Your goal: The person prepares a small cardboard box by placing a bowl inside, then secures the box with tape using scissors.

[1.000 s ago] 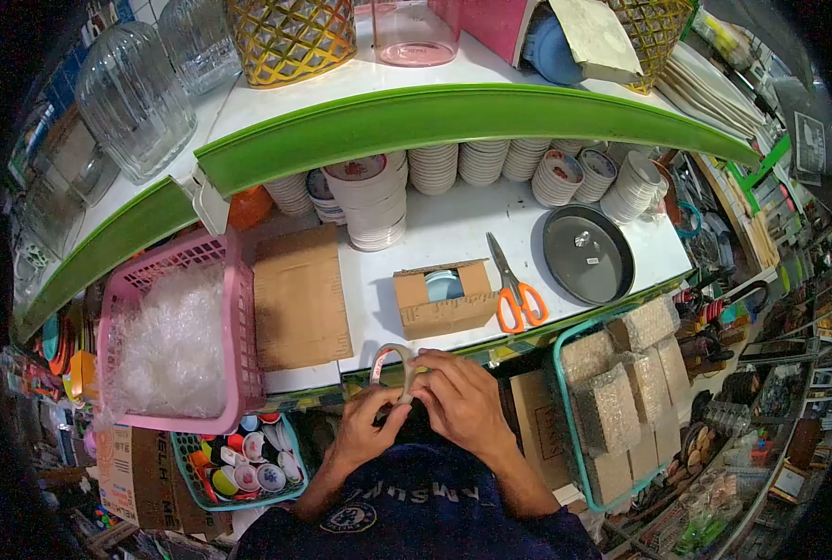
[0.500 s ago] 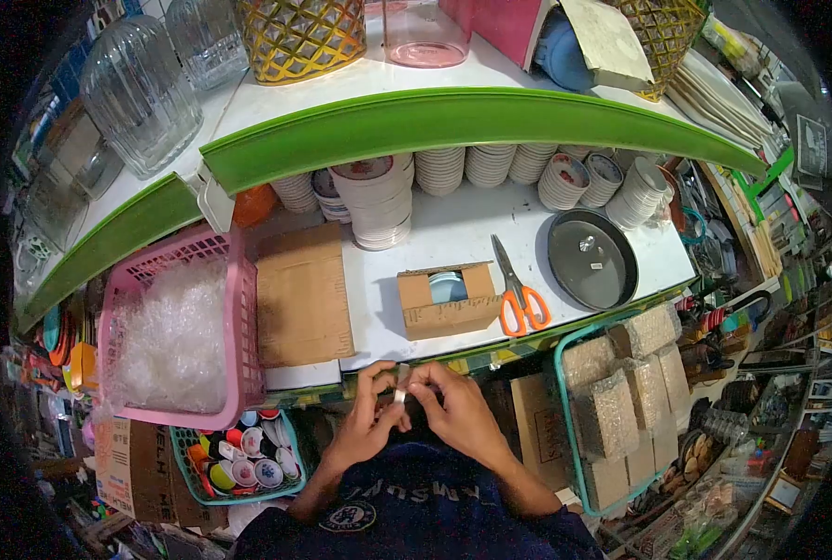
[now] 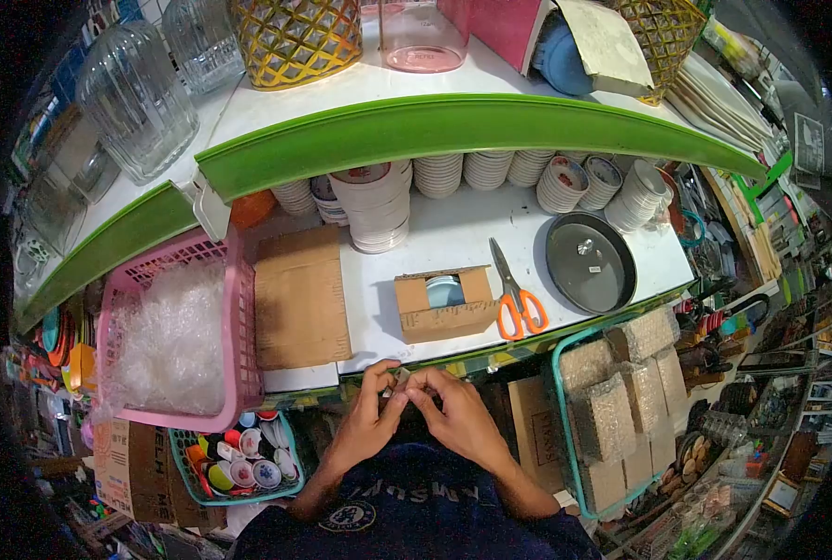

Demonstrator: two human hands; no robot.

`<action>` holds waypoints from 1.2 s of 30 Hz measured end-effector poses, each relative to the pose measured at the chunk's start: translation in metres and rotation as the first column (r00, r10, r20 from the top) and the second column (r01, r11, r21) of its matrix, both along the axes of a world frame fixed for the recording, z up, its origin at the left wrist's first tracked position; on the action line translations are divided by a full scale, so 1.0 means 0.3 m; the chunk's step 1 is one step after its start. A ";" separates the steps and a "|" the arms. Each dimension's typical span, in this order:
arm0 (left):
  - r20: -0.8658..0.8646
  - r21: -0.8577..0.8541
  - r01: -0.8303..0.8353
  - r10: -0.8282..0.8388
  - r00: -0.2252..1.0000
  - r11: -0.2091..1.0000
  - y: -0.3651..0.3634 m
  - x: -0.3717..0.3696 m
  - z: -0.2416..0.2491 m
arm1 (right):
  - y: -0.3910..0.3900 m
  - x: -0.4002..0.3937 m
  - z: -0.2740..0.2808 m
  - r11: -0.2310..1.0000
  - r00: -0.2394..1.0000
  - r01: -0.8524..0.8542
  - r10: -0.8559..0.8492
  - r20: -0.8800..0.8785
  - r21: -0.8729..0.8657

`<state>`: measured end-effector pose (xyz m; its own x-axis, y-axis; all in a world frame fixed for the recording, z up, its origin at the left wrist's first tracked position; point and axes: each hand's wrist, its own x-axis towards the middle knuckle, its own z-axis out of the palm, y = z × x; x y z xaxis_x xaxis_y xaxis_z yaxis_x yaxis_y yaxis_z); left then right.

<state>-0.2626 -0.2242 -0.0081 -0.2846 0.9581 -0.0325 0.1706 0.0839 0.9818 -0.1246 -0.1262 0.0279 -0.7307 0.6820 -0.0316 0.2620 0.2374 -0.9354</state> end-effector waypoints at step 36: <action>0.415 0.199 0.093 -0.169 0.894 0.976 0.014 -0.010 -0.050 | 0.379 0.145 -0.116 0.701 0.714 0.307 -0.617 0.331 0.644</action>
